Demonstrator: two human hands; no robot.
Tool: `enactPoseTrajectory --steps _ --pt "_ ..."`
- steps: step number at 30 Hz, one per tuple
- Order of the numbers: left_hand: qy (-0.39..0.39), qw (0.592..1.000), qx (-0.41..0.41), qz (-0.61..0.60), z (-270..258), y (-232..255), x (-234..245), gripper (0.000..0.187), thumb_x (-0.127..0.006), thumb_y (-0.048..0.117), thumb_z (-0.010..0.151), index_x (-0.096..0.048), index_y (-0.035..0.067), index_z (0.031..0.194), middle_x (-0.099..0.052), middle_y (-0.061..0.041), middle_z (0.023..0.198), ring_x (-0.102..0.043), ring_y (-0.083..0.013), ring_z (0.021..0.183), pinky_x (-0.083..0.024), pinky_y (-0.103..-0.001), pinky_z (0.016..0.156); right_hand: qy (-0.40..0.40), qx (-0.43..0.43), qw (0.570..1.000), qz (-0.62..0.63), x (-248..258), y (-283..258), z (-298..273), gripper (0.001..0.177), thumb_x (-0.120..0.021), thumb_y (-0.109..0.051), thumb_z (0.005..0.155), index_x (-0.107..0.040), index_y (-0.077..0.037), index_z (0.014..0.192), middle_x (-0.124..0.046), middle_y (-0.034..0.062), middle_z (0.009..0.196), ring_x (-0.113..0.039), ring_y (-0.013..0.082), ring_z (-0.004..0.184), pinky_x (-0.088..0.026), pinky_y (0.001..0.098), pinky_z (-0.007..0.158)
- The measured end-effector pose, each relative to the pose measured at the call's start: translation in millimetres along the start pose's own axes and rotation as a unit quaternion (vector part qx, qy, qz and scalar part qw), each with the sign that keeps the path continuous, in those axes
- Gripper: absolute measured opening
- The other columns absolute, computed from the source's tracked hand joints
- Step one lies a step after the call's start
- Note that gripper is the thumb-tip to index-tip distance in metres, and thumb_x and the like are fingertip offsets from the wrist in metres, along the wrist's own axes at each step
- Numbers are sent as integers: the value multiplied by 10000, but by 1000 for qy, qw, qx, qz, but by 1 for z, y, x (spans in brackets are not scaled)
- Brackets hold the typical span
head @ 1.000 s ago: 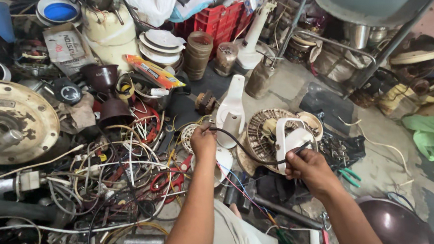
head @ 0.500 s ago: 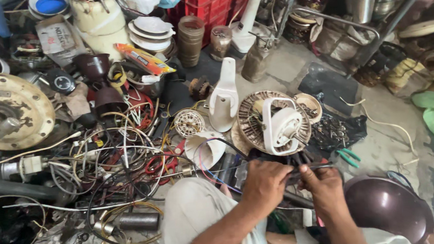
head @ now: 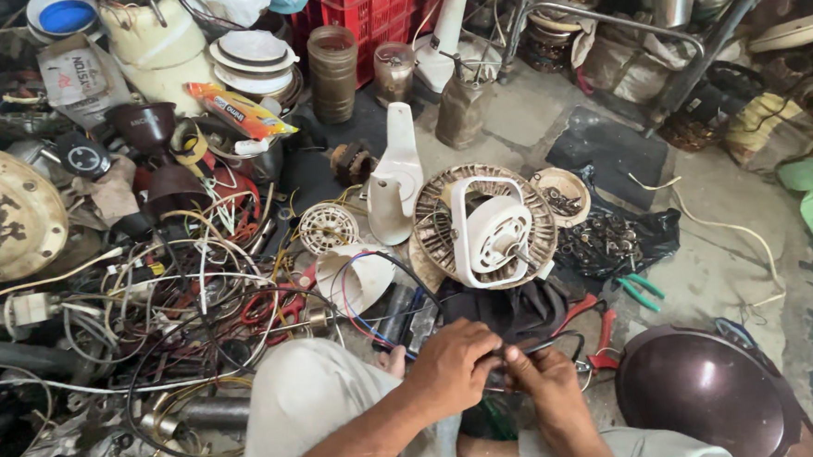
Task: The person sits on the floor and works on a disassembled white plastic appliance, likely a fan. They use pliers to strip and twist wires, then insert a black cable into the appliance housing.
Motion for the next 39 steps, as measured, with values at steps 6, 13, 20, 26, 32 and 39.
enactPoseTrajectory --steps 6,13,20,26,32,39 --pt "-4 1000 14 16 10 2 -1 136 -694 97 871 -620 42 971 -619 -129 919 -593 -365 884 -459 -487 765 37 -61 993 94 -2 -4 -1 287 -679 -261 931 -695 17 996 -726 82 796 -645 167 640 -544 315 611" --pt "14 999 21 31 12 -6 -3 160 -743 162 861 -613 70 880 -628 -113 876 -601 -355 869 -455 -497 743 64 -43 987 139 18 9 8 274 -674 -222 1050 -638 49 1060 -707 176 858 -620 207 637 -502 300 585" --pt "10 999 13 31 5 -19 -18 129 -696 77 826 -626 75 933 -635 -99 931 -614 -338 904 -479 -468 792 48 29 986 158 0 -8 -3 194 -679 -53 954 -645 1 1137 -700 106 933 -684 190 773 -591 313 726" --pt "9 1000 15 16 7 -19 -15 131 -696 64 830 -641 87 946 -640 -86 928 -621 -336 908 -478 -463 803 104 4 979 174 4 -20 -6 172 -672 -85 977 -656 -24 1137 -691 60 962 -678 168 808 -593 323 735" --pt "-6 1000 11 -25 0 -15 -17 148 -707 62 817 -640 68 948 -630 -95 934 -620 -342 910 -492 -463 807 80 44 986 138 16 -8 -12 164 -682 -51 964 -652 -53 1124 -671 50 932 -648 159 764 -559 304 704" --pt "-7 999 -24 -27 4 -11 -10 154 -671 -17 781 -622 73 896 -608 -86 908 -591 -334 879 -473 -460 783 6 -54 964 261 25 19 3 132 -658 -185 1001 -644 -57 1028 -633 21 833 -601 128 693 -528 286 625"
Point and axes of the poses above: each hand's wrist, its own z-axis towards the middle knuckle, its own x-axis out of the back of the hand, y = z × x, the point moved 3 cm from there along z, towards the middle knuckle
